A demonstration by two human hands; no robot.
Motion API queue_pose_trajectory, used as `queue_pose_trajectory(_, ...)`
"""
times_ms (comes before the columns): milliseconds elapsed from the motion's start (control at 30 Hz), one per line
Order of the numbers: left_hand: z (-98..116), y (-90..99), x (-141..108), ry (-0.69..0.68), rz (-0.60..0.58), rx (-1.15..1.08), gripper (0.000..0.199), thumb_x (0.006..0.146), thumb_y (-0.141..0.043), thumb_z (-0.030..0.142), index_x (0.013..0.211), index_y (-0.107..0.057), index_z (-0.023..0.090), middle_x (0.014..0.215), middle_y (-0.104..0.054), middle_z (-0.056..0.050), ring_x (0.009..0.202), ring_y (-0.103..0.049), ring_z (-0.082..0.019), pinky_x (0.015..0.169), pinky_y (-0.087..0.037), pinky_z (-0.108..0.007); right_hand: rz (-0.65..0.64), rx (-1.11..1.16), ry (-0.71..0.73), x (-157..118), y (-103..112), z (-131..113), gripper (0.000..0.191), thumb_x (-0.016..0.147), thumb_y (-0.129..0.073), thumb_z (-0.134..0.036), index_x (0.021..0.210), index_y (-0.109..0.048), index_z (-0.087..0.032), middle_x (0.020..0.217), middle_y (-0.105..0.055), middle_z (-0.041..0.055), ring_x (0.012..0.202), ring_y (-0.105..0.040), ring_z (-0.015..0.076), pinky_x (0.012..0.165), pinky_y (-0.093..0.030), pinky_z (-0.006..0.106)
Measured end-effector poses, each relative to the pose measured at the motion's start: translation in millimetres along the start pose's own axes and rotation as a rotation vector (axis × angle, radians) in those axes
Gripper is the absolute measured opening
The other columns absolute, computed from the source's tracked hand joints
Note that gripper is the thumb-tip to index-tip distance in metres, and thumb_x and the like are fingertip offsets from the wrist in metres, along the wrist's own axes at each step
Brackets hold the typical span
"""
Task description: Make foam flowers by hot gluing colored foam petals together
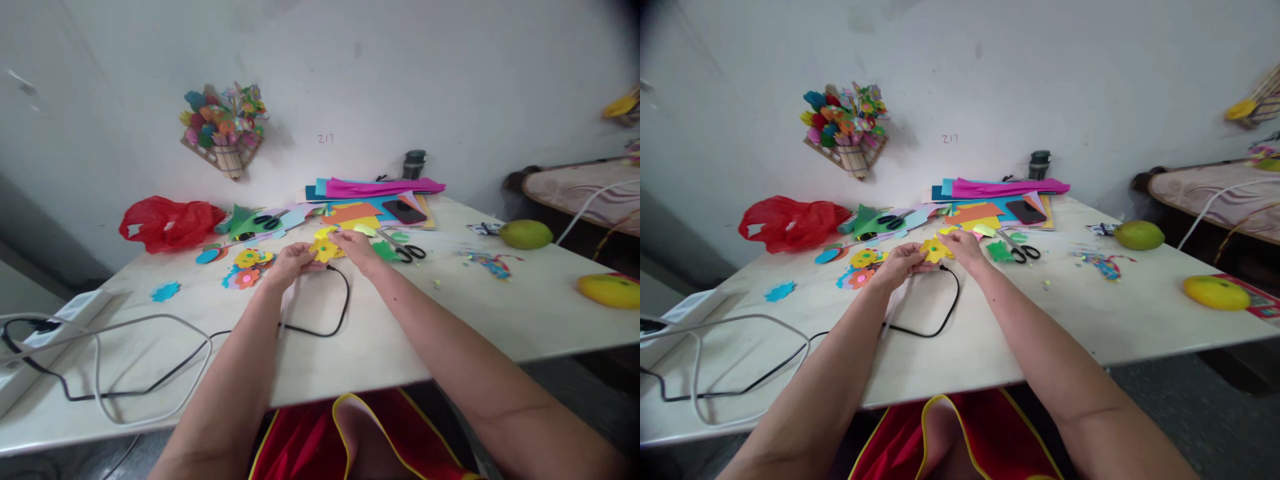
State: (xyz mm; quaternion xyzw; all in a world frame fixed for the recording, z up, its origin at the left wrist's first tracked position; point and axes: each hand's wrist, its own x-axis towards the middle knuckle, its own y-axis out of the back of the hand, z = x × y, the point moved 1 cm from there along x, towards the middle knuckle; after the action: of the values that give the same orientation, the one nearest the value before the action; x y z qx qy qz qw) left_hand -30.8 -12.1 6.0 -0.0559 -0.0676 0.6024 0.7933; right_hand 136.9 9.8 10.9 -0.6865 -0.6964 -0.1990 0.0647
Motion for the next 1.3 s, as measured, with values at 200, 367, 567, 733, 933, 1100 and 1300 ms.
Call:
queue_pose_trajectory(200,0.1,-0.8,-0.2,0.008,0.007,-0.001,0.029,0.066,-0.069,0.018,0.090,-0.054,0.011,0.065,-0.066,-0.004,0.062,-0.066,-0.017,0.059,-0.054,-0.024,-0.088,0.152,-0.078,-1.7,-2.1,3.9,0.027,0.061,-0.062,-0.041,0.062,-0.062,-0.014,0.057,-0.055,-0.0014,0.056,-0.050,0.0109,0.058,-0.041,0.026)
queue_pose_trajectory(367,1.8,-2.4,-2.3,0.027,-0.005,0.012,0.022,0.067,-0.069,0.019,0.077,-0.052,0.010,0.067,-0.067,-0.008,0.070,-0.067,-0.020,0.063,-0.055,-0.025,-0.040,0.160,-0.052,-1.3,-3.7,5.9,0.024,0.063,-0.061,-0.039,0.061,-0.060,-0.015,0.056,-0.054,-0.0017,0.054,-0.049,0.0103,0.057,-0.042,0.025)
queue_pose_trajectory(567,3.0,-1.6,-2.2,-0.015,0.027,-0.006,0.023,0.066,-0.070,0.020,0.072,-0.050,0.012,0.062,-0.066,-0.005,0.067,-0.067,-0.019,0.062,-0.055,-0.025,-0.073,0.185,-0.108,-4.1,-3.3,1.7,0.029,0.061,-0.062,-0.044,0.062,-0.059,-0.015,0.058,-0.056,-0.0006,0.057,-0.051,0.0111,0.058,-0.042,0.025)
queue_pose_trajectory(733,3.2,-2.9,-2.2,0.002,-0.008,0.027,0.025,0.065,-0.071,0.022,0.073,-0.049,0.012,0.061,-0.065,-0.004,0.063,-0.067,-0.017,0.060,-0.054,-0.023,-0.159,0.217,-0.172,-9.8,-2.9,-8.8,0.035,0.059,-0.064,-0.049,0.060,-0.058,-0.015,0.059,-0.056,-0.0007,0.057,-0.049,0.0098,0.057,-0.038,0.025)
queue_pose_trajectory(933,1.4,-3.2,-1.6,0.015,-0.023,0.052,0.024,0.066,-0.070,0.023,0.074,-0.051,0.011,0.064,-0.066,-0.007,0.064,-0.067,-0.017,0.062,-0.054,-0.024,-0.152,0.190,-0.190,-10.8,-5.6,-8.3,0.035,0.052,-0.069,-0.044,0.051,-0.050,-0.015,0.053,-0.051,-0.0027,0.053,-0.044,0.0082,0.055,-0.035,0.024)
queue_pose_trajectory(1100,-3.3,-0.4,0.8,0.000,-0.066,0.052,0.025,0.066,-0.070,0.025,0.076,-0.052,0.010,0.070,-0.067,-0.009,0.069,-0.067,-0.019,0.065,-0.054,-0.026,-0.145,0.228,-0.233,-11.9,-6.4,-10.5,0.028,0.049,-0.073,-0.036,0.052,-0.054,-0.015,0.053,-0.054,-0.0021,0.053,-0.046,0.0090,0.055,-0.037,0.025)
queue_pose_trajectory(1300,-3.5,-1.0,0.6,-0.002,-0.069,0.060,0.026,0.065,-0.071,0.025,0.076,-0.052,0.011,0.069,-0.067,-0.008,0.069,-0.067,-0.019,0.065,-0.054,-0.026,-0.125,0.242,-0.258,-11.7,-8.1,-10.1,0.020,0.050,-0.072,-0.027,0.053,-0.056,-0.015,0.054,-0.057,-0.0011,0.053,-0.049,0.0096,0.055,-0.039,0.025)
